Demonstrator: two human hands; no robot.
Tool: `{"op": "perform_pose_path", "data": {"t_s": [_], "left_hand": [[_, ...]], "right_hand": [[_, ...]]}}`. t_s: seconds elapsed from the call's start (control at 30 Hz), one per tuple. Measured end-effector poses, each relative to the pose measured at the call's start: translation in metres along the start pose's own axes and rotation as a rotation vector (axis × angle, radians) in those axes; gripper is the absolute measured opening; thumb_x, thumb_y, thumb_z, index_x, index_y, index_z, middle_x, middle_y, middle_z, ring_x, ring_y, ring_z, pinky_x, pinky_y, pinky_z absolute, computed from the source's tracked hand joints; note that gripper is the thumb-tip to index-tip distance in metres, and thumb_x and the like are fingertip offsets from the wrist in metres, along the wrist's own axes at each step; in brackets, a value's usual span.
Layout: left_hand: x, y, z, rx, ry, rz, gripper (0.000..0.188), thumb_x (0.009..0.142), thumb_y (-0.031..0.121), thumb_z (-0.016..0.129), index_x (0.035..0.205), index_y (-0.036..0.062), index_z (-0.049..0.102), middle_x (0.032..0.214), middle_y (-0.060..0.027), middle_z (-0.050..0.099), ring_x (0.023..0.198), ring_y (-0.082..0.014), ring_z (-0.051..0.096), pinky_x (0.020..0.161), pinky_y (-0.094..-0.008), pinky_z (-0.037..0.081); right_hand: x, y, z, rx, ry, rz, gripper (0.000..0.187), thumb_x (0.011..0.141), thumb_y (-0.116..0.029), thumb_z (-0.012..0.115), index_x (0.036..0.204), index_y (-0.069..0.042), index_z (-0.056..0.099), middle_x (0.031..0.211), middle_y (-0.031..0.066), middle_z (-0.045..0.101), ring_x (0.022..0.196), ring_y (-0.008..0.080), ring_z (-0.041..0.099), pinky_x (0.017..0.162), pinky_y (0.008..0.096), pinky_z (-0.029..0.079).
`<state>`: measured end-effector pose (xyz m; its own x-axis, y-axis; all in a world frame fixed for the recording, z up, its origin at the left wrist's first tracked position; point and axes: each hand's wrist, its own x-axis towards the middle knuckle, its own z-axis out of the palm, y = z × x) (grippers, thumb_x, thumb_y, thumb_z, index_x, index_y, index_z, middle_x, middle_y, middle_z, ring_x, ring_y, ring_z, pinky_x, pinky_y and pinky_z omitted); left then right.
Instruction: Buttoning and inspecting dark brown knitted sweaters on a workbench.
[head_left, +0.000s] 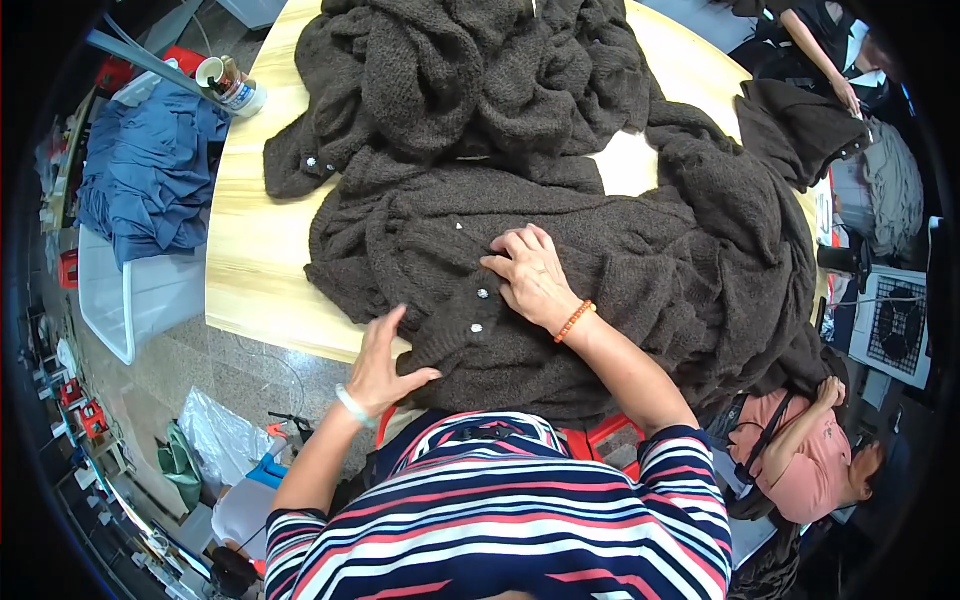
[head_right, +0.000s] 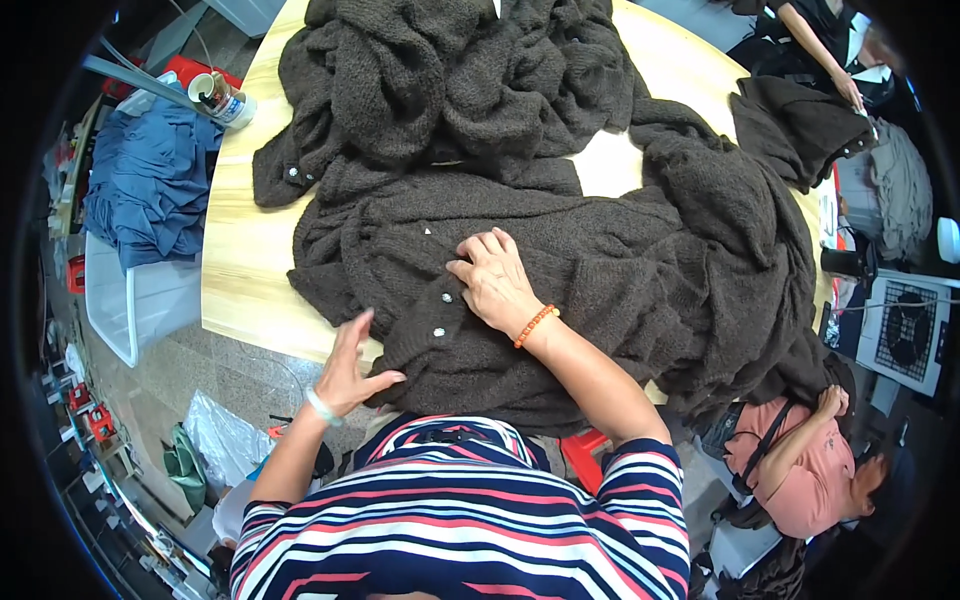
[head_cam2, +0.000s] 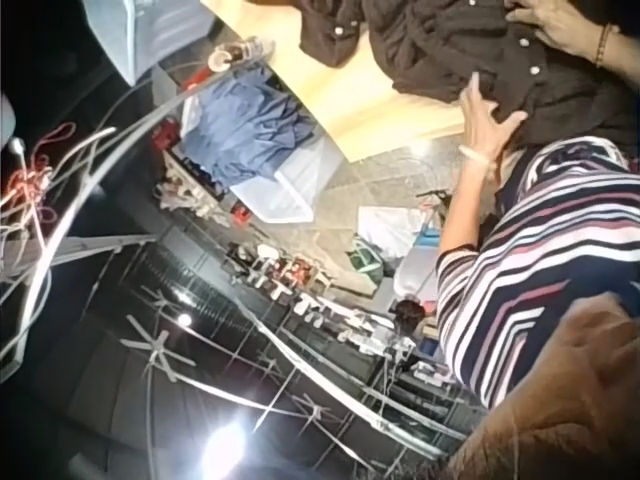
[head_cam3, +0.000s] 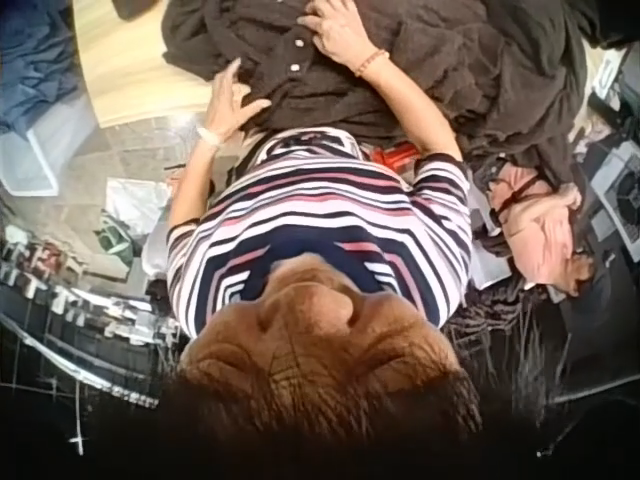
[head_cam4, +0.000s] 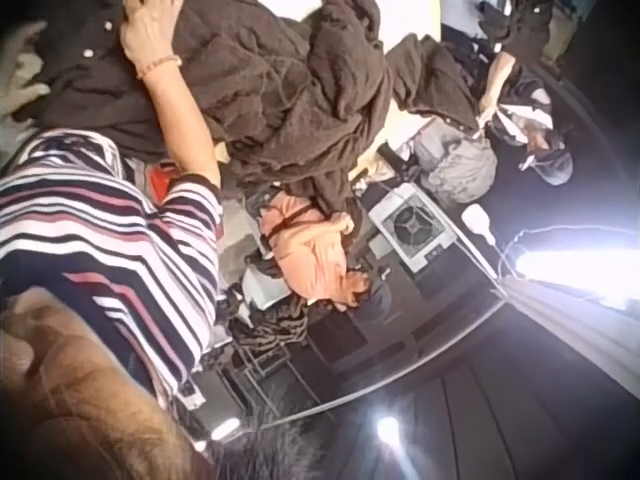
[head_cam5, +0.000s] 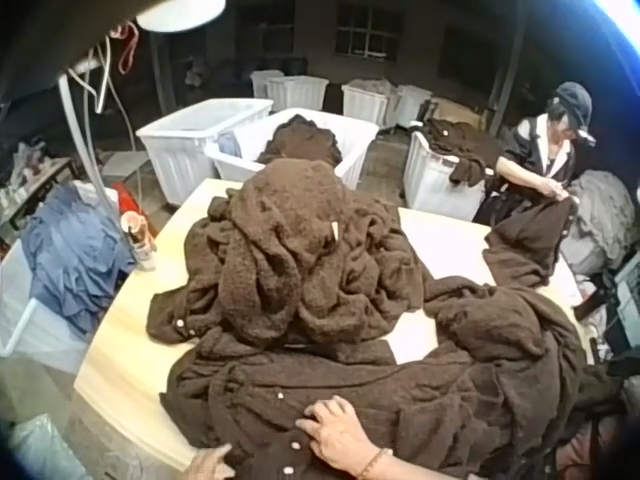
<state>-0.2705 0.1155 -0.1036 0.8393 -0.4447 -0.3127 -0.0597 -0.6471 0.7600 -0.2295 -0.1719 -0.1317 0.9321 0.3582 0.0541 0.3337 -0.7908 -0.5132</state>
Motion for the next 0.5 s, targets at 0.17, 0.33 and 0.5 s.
{"op": "perform_pose_path", "data": {"t_s": [0.17, 0.33, 0.5], "left_hand": [[0.047, 0.052, 0.026, 0.259, 0.149, 0.355, 0.084, 0.065, 0.023, 0.081, 0.135, 0.0014, 0.041, 0.117, -0.0181, 0.052, 0.106, -0.0355, 0.051, 0.09, -0.0413, 0.044], [0.083, 0.06, 0.003, 0.184, 0.214, 0.493, 0.04, 0.066, 0.002, 0.066, 0.105, 0.0041, 0.06, 0.088, -0.0127, 0.061, 0.083, -0.0324, 0.059, 0.071, -0.0404, 0.049], [0.126, 0.068, -0.09, 0.151, 0.458, 0.485, 0.034, 0.071, -0.008, 0.058, 0.101, 0.0057, 0.064, 0.09, -0.0136, 0.063, 0.084, -0.031, 0.063, 0.076, -0.0363, 0.05]], "right_hand": [[-0.006, -0.025, -0.019, 0.093, 0.186, -0.111, 0.058, 0.067, 0.002, 0.063, 0.123, -0.012, 0.061, 0.127, 0.0142, 0.055, 0.115, 0.0306, 0.053, 0.102, 0.0484, 0.038], [-0.015, -0.027, -0.034, 0.585, 0.052, 0.066, 0.045, 0.075, -0.01, 0.07, 0.119, -0.01, 0.062, 0.107, 0.0164, 0.067, 0.098, 0.0341, 0.065, 0.081, 0.04, 0.053], [-0.046, 0.027, -0.066, -0.069, -0.47, 0.555, 0.032, 0.072, -0.016, 0.067, 0.104, -0.015, 0.069, 0.095, 0.016, 0.069, 0.093, 0.034, 0.066, 0.084, 0.0438, 0.053]]}}
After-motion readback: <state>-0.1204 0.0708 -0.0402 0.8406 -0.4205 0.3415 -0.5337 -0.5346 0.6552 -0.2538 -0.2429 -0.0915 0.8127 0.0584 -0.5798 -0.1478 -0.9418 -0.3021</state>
